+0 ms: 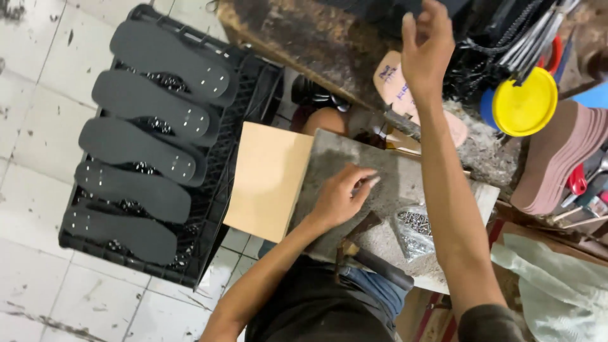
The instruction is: Nailing components onto shoe soles using a hammer and small nails in a factory setting.
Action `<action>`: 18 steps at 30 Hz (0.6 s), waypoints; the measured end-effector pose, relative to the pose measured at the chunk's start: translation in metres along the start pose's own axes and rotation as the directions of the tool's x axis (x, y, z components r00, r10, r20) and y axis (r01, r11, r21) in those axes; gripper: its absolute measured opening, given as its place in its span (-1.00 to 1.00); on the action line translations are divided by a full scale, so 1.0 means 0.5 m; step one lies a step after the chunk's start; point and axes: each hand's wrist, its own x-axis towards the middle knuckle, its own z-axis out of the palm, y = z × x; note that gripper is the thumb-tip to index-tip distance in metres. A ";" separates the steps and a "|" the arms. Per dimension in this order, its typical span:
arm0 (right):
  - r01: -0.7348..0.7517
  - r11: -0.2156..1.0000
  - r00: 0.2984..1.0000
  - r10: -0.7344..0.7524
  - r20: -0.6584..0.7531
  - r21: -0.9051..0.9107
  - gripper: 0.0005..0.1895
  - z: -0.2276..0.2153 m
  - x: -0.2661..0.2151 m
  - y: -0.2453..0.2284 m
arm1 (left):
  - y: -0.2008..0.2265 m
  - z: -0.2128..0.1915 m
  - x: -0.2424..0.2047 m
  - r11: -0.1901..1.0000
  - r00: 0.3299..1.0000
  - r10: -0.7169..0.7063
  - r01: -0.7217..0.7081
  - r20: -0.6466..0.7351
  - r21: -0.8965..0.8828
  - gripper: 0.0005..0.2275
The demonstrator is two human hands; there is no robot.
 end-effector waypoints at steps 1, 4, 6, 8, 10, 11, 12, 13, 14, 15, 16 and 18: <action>-0.029 0.993 1.000 0.028 -0.007 -0.113 -0.78 -0.009 0.019 0.021 | -0.001 0.007 0.003 0.993 0.999 0.024 -0.021 -0.028 0.117 -0.81; -0.198 0.925 0.979 0.203 -0.019 -0.325 -0.62 -0.010 0.045 0.106 | -0.010 0.018 0.008 0.982 0.999 0.006 0.001 -0.037 0.187 -0.80; -0.323 0.851 0.939 0.343 -0.028 -0.413 -0.46 0.001 0.052 0.141 | -0.011 0.019 0.011 0.988 0.999 -0.045 0.049 -0.028 0.147 -0.79; -0.189 0.900 0.981 0.190 -0.037 -0.392 -0.45 0.010 0.055 0.150 | -0.007 0.021 0.017 0.981 0.995 0.067 -0.053 -0.071 0.186 -0.87; -0.286 0.925 0.958 0.283 -0.050 -0.250 -0.44 0.015 0.055 0.166 | -0.010 0.024 0.020 0.976 0.995 0.079 -0.063 -0.067 0.208 -0.87; -0.375 0.922 0.927 0.372 -0.045 -0.100 -0.40 0.019 0.054 0.172 | -0.011 0.024 0.019 0.970 0.994 0.090 -0.073 -0.066 0.230 -0.86; -0.379 0.920 0.925 0.376 -0.046 -0.097 -0.40 0.019 0.058 0.157 | -0.011 0.025 0.020 0.970 0.994 0.088 -0.071 -0.063 0.233 -0.86; -0.388 0.921 0.919 0.390 -0.056 0.046 -0.51 0.016 0.062 0.141 | -0.012 0.026 0.020 0.974 0.996 0.069 -0.055 -0.059 0.219 -0.86; -0.387 0.903 0.912 0.404 -0.064 0.188 -0.61 0.013 0.066 0.125 | -0.011 0.026 0.020 0.978 0.997 0.051 -0.039 -0.054 0.205 -0.85; -0.384 0.904 0.913 0.402 -0.072 0.187 -0.61 0.011 0.070 0.127 | -0.009 0.027 0.022 0.978 0.997 0.058 -0.047 -0.050 0.205 -0.85; -0.330 0.878 0.908 0.395 -0.136 0.347 -0.72 0.008 0.074 0.128 | -0.007 0.027 0.024 0.982 0.998 0.034 -0.024 -0.051 0.186 -0.84; -0.263 0.825 0.896 0.401 -0.190 0.500 -0.79 -0.003 0.059 0.118 | -0.006 0.024 0.025 0.985 0.998 0.000 0.010 -0.057 0.173 -0.81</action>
